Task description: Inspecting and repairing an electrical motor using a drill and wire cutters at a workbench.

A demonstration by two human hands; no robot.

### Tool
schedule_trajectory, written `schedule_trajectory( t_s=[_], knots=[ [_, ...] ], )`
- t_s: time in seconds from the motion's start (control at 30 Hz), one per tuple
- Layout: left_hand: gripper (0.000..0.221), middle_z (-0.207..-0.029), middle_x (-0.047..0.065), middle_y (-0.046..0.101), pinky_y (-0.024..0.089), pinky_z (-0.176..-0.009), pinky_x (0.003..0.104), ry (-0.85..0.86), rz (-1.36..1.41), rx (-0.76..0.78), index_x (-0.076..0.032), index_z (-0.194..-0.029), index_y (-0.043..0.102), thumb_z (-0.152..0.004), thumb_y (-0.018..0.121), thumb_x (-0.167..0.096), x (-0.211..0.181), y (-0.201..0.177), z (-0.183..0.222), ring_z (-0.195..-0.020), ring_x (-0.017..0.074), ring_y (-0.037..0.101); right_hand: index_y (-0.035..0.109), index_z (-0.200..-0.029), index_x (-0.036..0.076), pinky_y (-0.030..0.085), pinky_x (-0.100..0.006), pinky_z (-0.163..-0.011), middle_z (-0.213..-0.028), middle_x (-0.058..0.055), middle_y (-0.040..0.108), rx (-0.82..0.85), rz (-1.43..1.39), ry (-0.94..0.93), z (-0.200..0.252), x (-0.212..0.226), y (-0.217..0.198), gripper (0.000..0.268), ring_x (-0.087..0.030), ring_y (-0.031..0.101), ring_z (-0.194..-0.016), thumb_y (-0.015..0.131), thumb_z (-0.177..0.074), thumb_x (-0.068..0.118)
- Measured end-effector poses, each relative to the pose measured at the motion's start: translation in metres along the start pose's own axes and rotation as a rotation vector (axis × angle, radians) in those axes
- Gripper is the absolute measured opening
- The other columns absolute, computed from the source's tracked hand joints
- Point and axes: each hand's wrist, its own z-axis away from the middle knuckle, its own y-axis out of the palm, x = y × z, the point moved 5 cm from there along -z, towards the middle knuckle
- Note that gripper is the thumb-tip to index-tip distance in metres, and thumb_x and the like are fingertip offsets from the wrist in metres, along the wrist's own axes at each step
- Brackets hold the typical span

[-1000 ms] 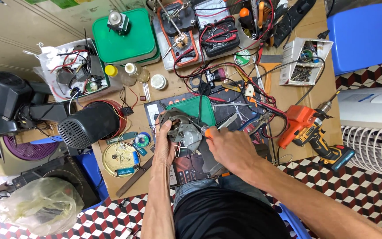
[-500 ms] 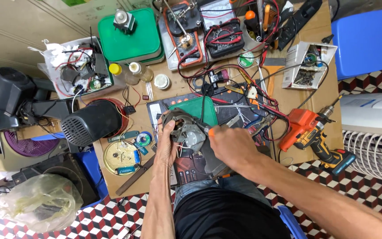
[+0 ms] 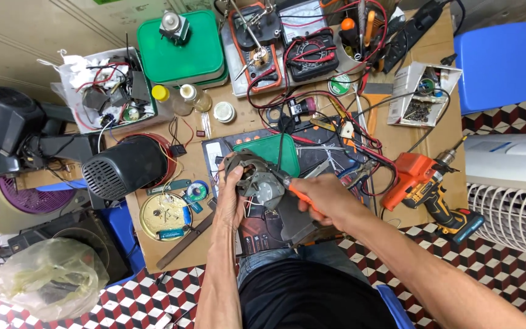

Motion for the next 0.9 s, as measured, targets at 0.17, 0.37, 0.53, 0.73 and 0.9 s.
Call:
schedule_trajectory(
  t_s=[0.17, 0.37, 0.53, 0.73, 0.9],
  knots=[
    [0.055, -0.130, 0.009, 0.060, 0.056, -0.098, 0.038, 0.019, 0.009, 0.022, -0.016, -0.141, 0.046, -0.091, 0.070, -0.022, -0.001, 0.006, 0.000, -0.118, 0.0208, 0.061, 0.071, -0.086, 0.010, 0.051, -0.043, -0.052, -0.073, -0.012, 0.071, -0.428, 0.928, -0.785, 0.026, 0.020, 0.009, 0.029, -0.030, 0.068, -0.059, 0.064, -0.098, 0.036],
    [0.054, -0.129, 0.008, 0.062, 0.058, -0.092, 0.038, -0.006, -0.037, -0.068, -0.018, -0.142, 0.048, -0.091, 0.067, -0.024, 0.001, -0.003, 0.004, -0.114, 0.0198, 0.064, 0.073, -0.089, 0.005, 0.044, -0.036, -0.043, -0.072, -0.010, 0.068, -0.206, 0.248, -0.275, 0.019, 0.023, -0.006, 0.030, -0.024, 0.060, -0.051, 0.069, -0.093, 0.034],
    [0.056, -0.128, 0.010, 0.063, 0.057, -0.095, 0.038, -0.030, -0.024, 0.003, -0.019, -0.142, 0.046, -0.091, 0.067, -0.024, 0.002, -0.007, 0.001, -0.115, 0.0222, 0.064, 0.067, -0.086, 0.003, 0.025, -0.029, -0.034, -0.069, -0.008, 0.063, 0.078, -0.287, 0.194, 0.012, 0.004, 0.011, 0.030, -0.015, 0.044, -0.040, 0.071, -0.093, 0.031],
    [0.055, -0.128, 0.008, 0.061, 0.057, -0.096, 0.037, -0.022, -0.050, 0.025, -0.019, -0.142, 0.045, -0.091, 0.067, -0.023, -0.003, -0.003, 0.002, -0.116, 0.0201, 0.062, 0.069, -0.099, 0.001, 0.048, -0.040, -0.048, -0.075, -0.018, 0.071, -0.334, 1.096, -0.707, 0.024, 0.028, 0.023, 0.024, -0.033, 0.069, -0.059, 0.067, -0.096, 0.025],
    [0.058, -0.129, 0.008, 0.062, 0.056, -0.097, 0.037, -0.036, -0.040, -0.010, -0.019, -0.142, 0.045, -0.089, 0.069, -0.025, -0.002, -0.006, 0.003, -0.116, 0.0209, 0.063, 0.069, -0.096, -0.002, 0.047, -0.042, -0.047, -0.078, -0.016, 0.071, -0.300, 0.727, -0.569, 0.020, 0.028, 0.011, 0.027, -0.030, 0.068, -0.059, 0.069, -0.092, 0.025]
  ],
)
